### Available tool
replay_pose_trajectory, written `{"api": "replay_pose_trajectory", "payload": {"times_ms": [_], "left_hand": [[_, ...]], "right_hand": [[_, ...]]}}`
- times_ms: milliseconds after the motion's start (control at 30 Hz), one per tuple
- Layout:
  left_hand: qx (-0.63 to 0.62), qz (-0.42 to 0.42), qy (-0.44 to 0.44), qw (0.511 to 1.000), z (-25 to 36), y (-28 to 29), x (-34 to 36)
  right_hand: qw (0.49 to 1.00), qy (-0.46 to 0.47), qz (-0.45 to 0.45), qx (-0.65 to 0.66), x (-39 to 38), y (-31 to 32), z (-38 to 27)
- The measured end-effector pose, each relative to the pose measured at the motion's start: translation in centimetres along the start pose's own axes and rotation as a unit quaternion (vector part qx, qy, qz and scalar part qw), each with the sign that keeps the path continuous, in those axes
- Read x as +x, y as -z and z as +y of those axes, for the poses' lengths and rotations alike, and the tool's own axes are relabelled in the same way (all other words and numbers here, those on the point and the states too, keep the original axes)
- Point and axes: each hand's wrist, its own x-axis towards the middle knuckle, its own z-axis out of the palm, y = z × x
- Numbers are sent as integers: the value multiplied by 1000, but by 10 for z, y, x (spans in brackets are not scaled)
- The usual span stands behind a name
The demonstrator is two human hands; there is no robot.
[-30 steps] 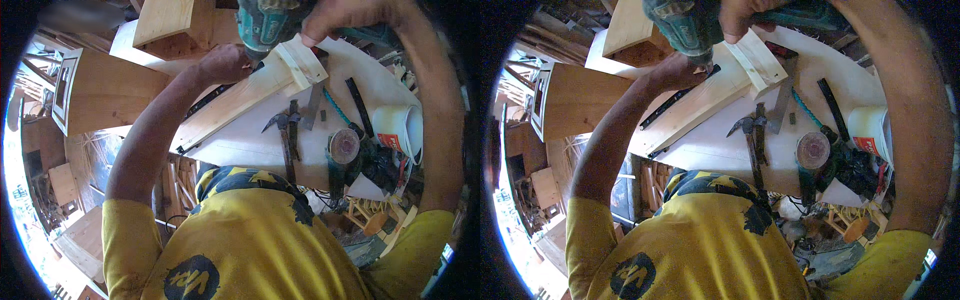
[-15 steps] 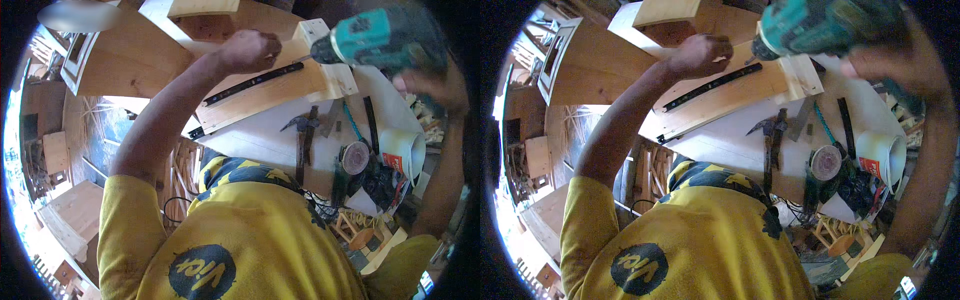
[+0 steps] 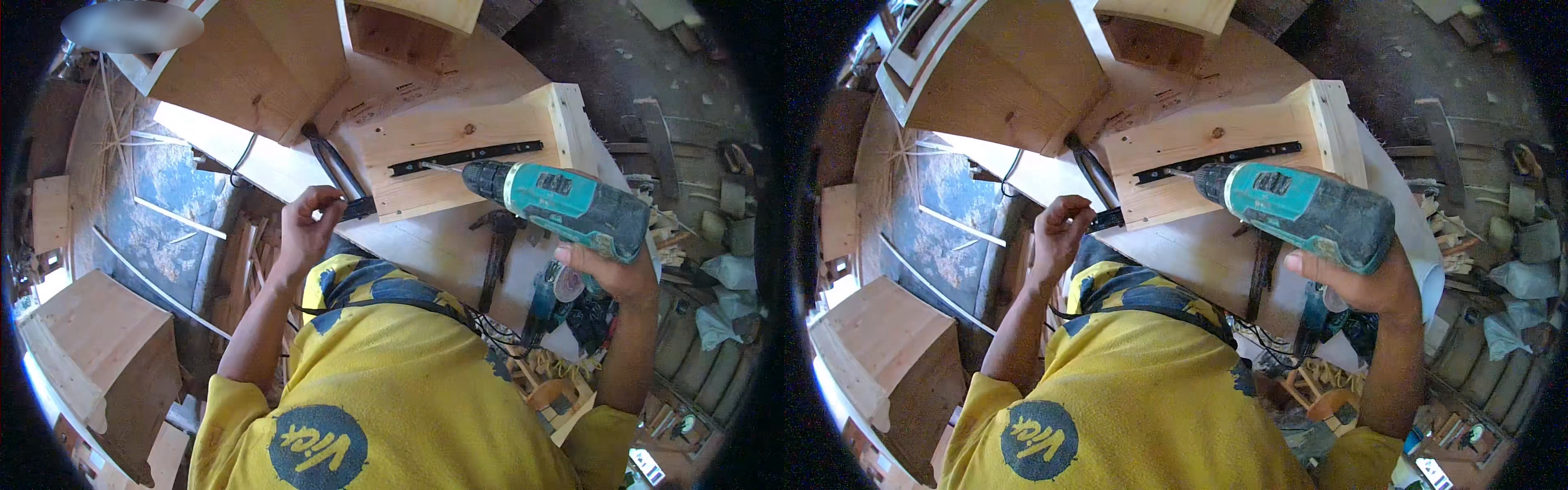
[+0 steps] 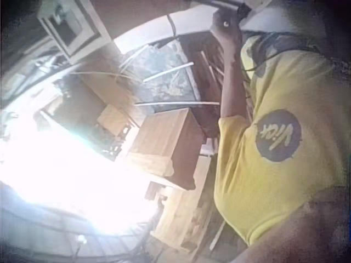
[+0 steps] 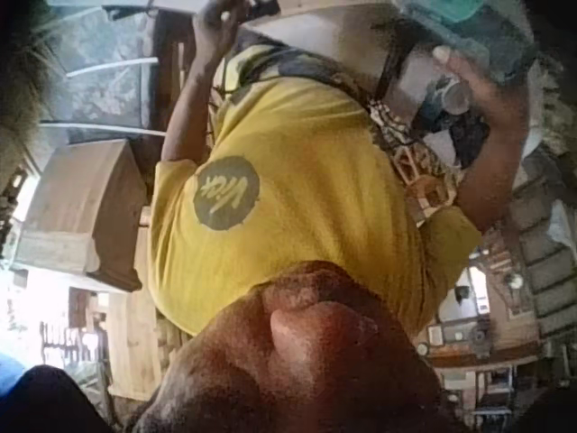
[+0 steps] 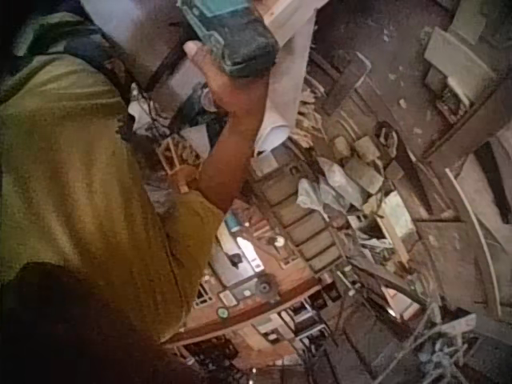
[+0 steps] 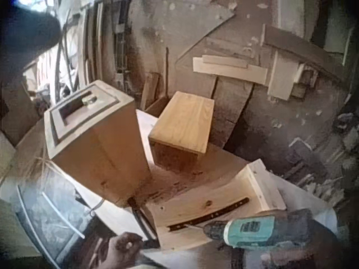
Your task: Measuring and installing metal drawer slides onto a wooden drawer box using a drill and square.
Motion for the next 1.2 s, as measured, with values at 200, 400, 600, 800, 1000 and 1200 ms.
{"api": "replay_pose_trajectory", "payload": {"times_ms": [200,400,600,800,1000,1200], "left_hand": [[39,-97,-43,994,21,-4,12],[217,-188,-199,937,28,-11,32],[216,-222,-242,920,21,-7,39],[195,-247,-233,920,21,-4,44],[197,-244,-219,924,21,-4,43],[160,-252,-203,932,20,-2,45]], "right_hand": [[996,-41,-2,-79,3,-14,-16],[995,-79,14,-61,-1,-22,-22],[997,-60,19,-49,17,-34,-53],[981,29,-114,-157,51,-35,-97],[966,55,-144,-206,70,-41,-112],[978,-34,-145,-144,69,-46,-121]]}}
